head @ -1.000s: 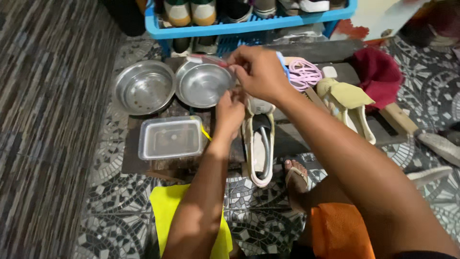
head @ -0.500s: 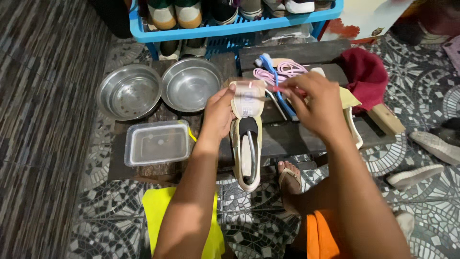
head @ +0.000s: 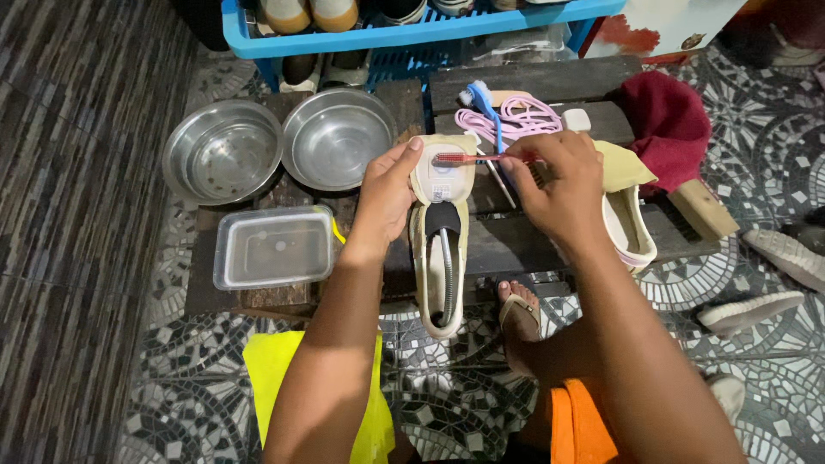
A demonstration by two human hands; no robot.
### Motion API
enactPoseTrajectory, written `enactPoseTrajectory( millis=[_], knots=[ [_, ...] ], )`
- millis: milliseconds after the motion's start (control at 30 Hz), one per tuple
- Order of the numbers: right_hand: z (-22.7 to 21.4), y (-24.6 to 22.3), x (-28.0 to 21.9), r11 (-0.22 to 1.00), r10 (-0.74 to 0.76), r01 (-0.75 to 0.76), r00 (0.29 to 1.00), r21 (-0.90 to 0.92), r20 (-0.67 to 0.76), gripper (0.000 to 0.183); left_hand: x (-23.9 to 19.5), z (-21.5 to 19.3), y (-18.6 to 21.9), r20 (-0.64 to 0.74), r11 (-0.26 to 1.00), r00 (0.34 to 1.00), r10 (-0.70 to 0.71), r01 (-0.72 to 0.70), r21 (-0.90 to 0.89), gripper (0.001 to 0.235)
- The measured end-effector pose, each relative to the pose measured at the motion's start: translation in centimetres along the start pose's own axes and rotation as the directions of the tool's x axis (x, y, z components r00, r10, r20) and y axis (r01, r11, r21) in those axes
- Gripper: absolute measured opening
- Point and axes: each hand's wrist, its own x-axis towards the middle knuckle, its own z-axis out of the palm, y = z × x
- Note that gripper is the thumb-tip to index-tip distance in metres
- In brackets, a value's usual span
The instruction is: The person scrubs the inside of a beige slip-on shoe with a red toothbrush, repeatedly dipping the brush into a metal bowl of water. The person holds the shoe steady with the left hand while scrubbing with the right hand.
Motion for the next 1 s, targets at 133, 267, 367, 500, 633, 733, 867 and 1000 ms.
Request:
enactPoseTrajectory(
  millis=[133,267,367,500,633,733,867,1000],
  knots=[
    [0.6,-0.2,-0.2,1.000,-0.004,0.003,0.999,-0.028,-0.043,0.011,-0.6,-0.2,0.6,-0.031,1.000,1.000,-0.003,0.003,-0.007,0.039],
    [1.0,-0.4,0.0,1.000,0.005,-0.006,0.998,-0.027,-0.059,0.011,-1.1,-0.2,0.8,-0.018,0.999,1.000,-0.009,0.008,-0.032,0.039],
    [1.1,-1.4,0.5,1.000,-0.009,0.008,0.998,-0.005,-0.065,0.010,-0.8,-0.5,0.4,-0.005,0.998,1.000,-0.012,0.011,-0.055,0.039],
    [1.5,0.7,0.3,0.999,-0.036,0.036,0.998,-0.004,-0.050,0.011,-1.2,-0.8,0.8,-0.014,0.997,1.000,-0.011,0.010,-0.081,0.038],
    [1.3,1.0,0.4,0.998,-0.062,0.060,0.996,-0.033,-0.067,0.016,-1.2,-0.6,0.6,-0.005,0.997,1.000,-0.009,0.008,-0.074,0.039],
    [1.4,-0.5,0.4,0.999,-0.044,0.043,0.997,-0.006,-0.063,0.010,-1.2,-0.1,0.8,0.003,0.996,1.000,-0.012,0.012,-0.086,0.037],
    [1.1,0.5,0.5,0.998,-0.059,0.059,0.997,-0.008,-0.054,0.012,-1.3,-0.5,1.1,-0.017,0.997,1.000,-0.010,0.009,-0.074,0.038],
    [2.3,0.7,0.6,0.994,-0.108,0.107,0.991,-0.022,-0.083,0.012,-1.8,0.0,1.1,-0.009,0.998,1.000,-0.005,0.004,-0.060,0.039]
  ],
)
